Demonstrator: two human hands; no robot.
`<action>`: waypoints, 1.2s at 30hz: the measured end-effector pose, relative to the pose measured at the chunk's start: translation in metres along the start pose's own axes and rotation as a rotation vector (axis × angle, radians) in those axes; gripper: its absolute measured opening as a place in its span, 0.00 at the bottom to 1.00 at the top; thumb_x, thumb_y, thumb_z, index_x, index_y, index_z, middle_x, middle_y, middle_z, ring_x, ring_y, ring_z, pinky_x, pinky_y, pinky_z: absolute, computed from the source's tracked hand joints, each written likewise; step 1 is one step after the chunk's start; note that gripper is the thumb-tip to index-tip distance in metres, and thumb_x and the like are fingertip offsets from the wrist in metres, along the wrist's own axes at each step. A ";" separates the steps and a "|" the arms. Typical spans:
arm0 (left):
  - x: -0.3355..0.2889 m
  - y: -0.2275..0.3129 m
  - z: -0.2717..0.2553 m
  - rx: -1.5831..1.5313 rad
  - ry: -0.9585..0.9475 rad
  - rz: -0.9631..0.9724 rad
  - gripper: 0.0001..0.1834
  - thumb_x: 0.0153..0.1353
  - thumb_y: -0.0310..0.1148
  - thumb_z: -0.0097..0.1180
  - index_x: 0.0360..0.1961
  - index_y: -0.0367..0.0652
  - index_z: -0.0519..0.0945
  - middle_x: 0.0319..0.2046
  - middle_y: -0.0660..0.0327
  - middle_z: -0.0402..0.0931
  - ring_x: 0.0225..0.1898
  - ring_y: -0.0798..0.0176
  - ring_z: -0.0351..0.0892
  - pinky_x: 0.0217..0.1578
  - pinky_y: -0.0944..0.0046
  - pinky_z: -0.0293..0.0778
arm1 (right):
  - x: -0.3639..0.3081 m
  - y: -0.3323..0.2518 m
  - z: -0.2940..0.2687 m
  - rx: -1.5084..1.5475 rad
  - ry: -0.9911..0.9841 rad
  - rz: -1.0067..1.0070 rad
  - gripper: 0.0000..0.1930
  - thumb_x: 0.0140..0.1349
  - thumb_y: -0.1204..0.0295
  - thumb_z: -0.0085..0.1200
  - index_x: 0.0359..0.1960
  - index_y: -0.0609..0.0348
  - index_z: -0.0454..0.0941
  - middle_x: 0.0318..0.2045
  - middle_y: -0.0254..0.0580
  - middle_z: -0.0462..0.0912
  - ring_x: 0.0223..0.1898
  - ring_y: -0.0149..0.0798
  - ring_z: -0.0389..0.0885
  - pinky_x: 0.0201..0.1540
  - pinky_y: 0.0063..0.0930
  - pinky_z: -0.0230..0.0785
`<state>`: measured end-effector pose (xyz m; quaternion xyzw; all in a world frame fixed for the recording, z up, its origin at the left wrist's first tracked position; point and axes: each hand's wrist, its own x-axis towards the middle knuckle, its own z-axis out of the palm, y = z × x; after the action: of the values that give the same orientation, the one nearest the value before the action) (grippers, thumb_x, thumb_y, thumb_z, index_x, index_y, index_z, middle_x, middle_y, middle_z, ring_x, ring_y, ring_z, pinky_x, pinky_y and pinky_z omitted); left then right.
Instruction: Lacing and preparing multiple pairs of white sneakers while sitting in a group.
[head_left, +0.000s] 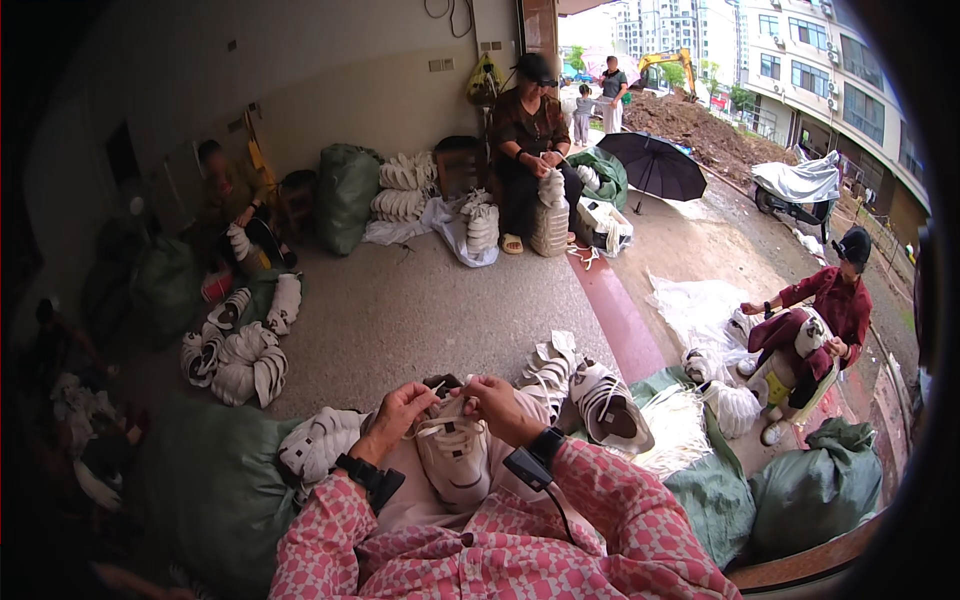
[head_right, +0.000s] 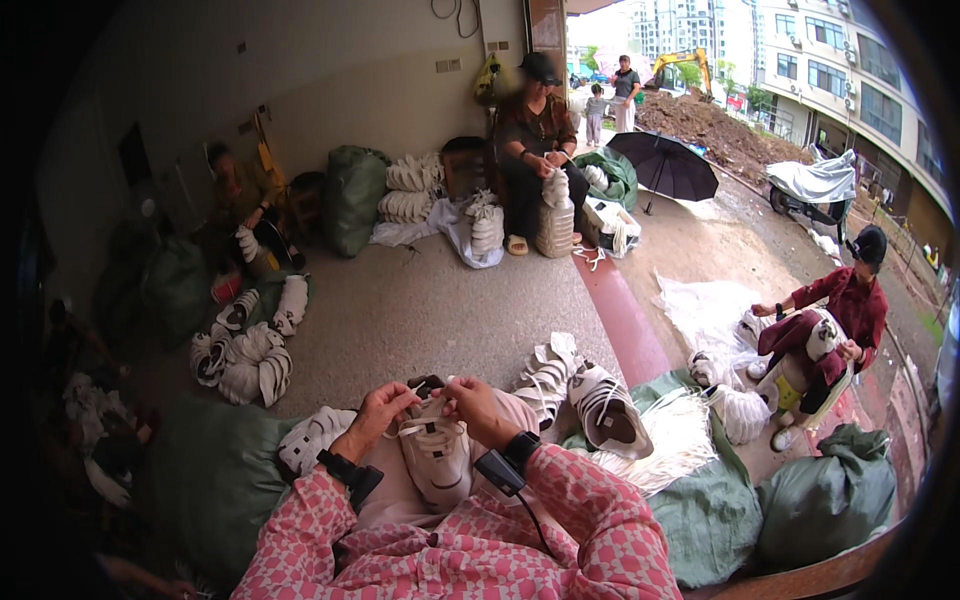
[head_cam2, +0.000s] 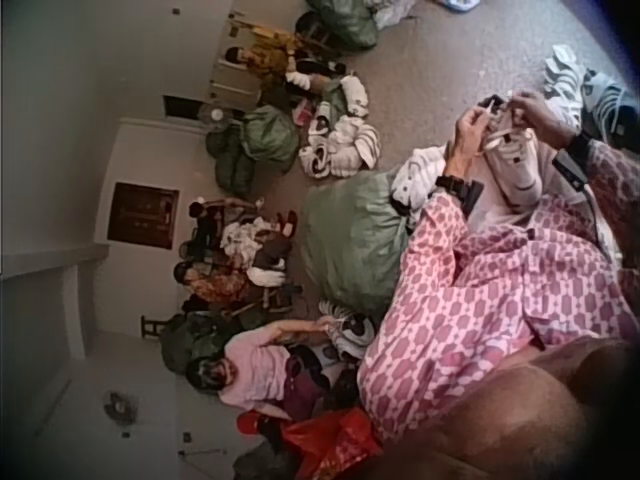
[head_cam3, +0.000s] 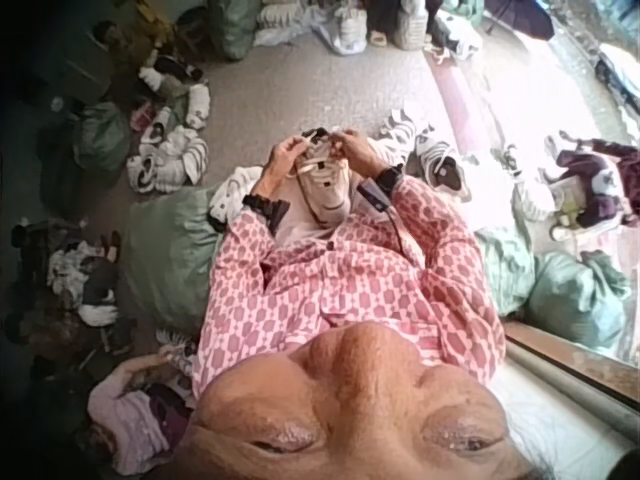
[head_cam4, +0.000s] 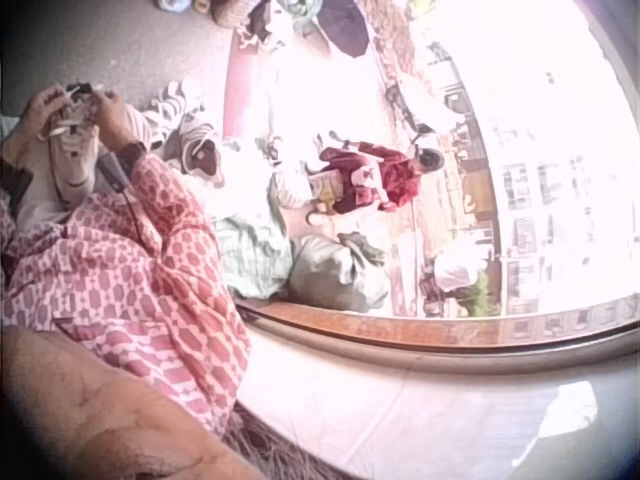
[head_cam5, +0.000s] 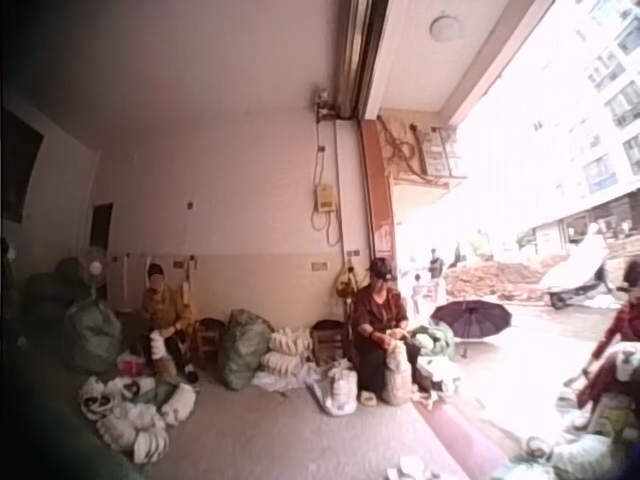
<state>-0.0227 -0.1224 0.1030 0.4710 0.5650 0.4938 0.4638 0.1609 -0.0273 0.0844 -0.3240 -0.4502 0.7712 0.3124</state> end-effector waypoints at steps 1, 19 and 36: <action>0.002 -0.001 0.000 0.001 -0.001 0.002 0.09 0.64 0.38 0.52 0.37 0.43 0.78 0.34 0.67 0.79 0.31 0.78 0.70 0.34 0.77 0.67 | -0.004 -0.004 -0.004 0.159 -0.106 0.083 0.04 0.61 0.72 0.53 0.33 0.60 0.75 0.23 0.34 0.79 0.20 0.25 0.72 0.23 0.19 0.65; 0.005 -0.039 0.012 -0.164 0.128 0.070 0.07 0.63 0.35 0.54 0.32 0.43 0.77 0.28 0.66 0.77 0.30 0.73 0.73 0.36 0.74 0.69 | -0.011 0.048 -0.066 0.481 -0.367 0.028 0.10 0.69 0.66 0.44 0.44 0.59 0.70 0.36 0.33 0.78 0.27 0.25 0.72 0.32 0.17 0.68; -0.003 -0.020 0.016 -0.169 0.157 0.047 0.06 0.62 0.35 0.54 0.33 0.44 0.77 0.28 0.68 0.76 0.30 0.76 0.70 0.36 0.76 0.65 | -0.010 0.045 -0.066 0.445 -0.376 -0.094 0.11 0.68 0.65 0.44 0.43 0.60 0.70 0.36 0.37 0.79 0.28 0.27 0.75 0.33 0.19 0.70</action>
<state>-0.0075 -0.1247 0.0824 0.4032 0.5448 0.5857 0.4444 0.2099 -0.0209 0.0209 -0.0778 -0.3346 0.8821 0.3224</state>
